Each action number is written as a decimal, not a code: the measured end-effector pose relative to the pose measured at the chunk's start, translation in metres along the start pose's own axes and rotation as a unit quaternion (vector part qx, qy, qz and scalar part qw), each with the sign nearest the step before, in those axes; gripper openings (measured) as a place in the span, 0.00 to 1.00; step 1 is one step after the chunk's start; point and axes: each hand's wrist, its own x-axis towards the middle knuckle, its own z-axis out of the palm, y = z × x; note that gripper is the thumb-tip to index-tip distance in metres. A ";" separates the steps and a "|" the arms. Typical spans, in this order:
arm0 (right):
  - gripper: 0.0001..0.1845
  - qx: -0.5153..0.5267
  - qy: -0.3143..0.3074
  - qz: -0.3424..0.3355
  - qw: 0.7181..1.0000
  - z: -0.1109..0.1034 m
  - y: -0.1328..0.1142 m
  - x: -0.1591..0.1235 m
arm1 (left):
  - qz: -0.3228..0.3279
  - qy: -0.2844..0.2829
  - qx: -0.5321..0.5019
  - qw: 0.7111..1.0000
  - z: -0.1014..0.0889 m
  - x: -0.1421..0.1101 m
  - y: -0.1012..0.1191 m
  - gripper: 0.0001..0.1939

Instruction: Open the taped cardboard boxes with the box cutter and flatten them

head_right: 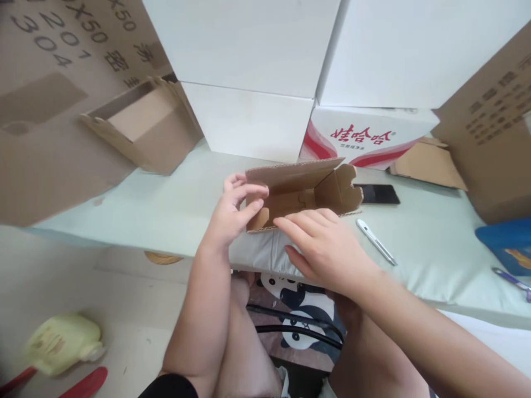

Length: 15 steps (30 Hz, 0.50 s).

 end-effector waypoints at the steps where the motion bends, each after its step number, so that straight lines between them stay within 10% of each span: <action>1: 0.18 0.010 -0.006 -0.004 1.000 -0.003 -0.001 -0.002 | -0.005 -0.002 0.012 1.000 0.003 0.001 -0.001 0.11; 9: 0.16 0.053 0.135 0.127 0.981 -0.013 0.031 -0.040 | -0.009 0.015 0.035 0.999 0.019 0.014 -0.010 0.19; 12: 0.12 0.118 0.338 0.299 0.884 0.010 0.062 -0.059 | 0.011 -0.003 0.043 0.999 0.023 0.017 -0.009 0.19; 15: 0.11 0.229 0.397 0.376 0.805 0.040 0.086 -0.073 | 0.017 -0.033 0.054 0.998 0.028 0.018 -0.007 0.20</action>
